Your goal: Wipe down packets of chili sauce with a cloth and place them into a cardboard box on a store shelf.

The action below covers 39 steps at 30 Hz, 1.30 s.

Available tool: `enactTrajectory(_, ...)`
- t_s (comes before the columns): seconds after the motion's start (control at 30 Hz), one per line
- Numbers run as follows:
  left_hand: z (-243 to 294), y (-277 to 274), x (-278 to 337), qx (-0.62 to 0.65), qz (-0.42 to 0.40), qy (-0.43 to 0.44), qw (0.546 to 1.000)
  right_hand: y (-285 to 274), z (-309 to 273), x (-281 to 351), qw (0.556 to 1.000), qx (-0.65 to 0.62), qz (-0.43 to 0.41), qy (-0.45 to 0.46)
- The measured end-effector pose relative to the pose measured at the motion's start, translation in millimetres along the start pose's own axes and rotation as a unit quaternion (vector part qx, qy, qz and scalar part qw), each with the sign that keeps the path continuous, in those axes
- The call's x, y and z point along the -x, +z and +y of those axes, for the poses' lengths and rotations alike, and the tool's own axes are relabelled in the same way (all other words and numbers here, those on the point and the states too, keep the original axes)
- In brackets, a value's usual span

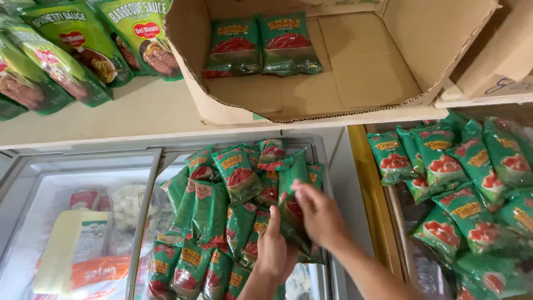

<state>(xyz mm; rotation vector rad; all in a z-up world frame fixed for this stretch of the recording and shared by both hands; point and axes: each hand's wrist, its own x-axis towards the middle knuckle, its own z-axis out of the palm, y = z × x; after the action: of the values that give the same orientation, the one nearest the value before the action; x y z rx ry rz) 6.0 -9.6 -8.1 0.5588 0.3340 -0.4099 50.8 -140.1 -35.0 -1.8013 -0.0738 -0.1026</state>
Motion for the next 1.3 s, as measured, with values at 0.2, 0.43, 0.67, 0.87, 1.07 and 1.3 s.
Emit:
enactTrajectory(0.2, -30.6, -65.3, -34.2, -0.063, -0.049, 0.070, 0.994, 14.7, -51.9, 60.9, 0.971, 0.071, -0.047, -0.225)
enactTrajectory(0.43, -12.2, -32.9, -9.2, 0.012, 0.040, -0.008, 0.999, -12.0, 0.2, 25.9, 0.973, 0.095, -0.011, -0.210)
enactTrajectory(0.67, 16.3, -17.3, 13.5, 0.004, -0.063, -0.026, 0.998, -57.0, 46.8, -17.1, 0.971, -0.030, 0.074, 0.226)
enactTrajectory(0.87, 2.2, -57.4, -29.1, -0.180, 0.055, 0.081, 0.979, -49.6, 3.6, 9.8, 0.935, -0.240, -0.120, 0.231)
enactTrajectory(1.07, 3.2, -21.4, -10.8, -0.098, 0.113, -0.042, 0.988, 1.1, -39.2, 58.4, 0.979, 0.149, -0.044, -0.130)
enactTrajectory(1.3, 16.4, -74.0, -30.6, -0.014, 0.022, -0.136, 0.990, -10.2, -30.9, 55.2, 0.986, 0.146, -0.048, -0.063)
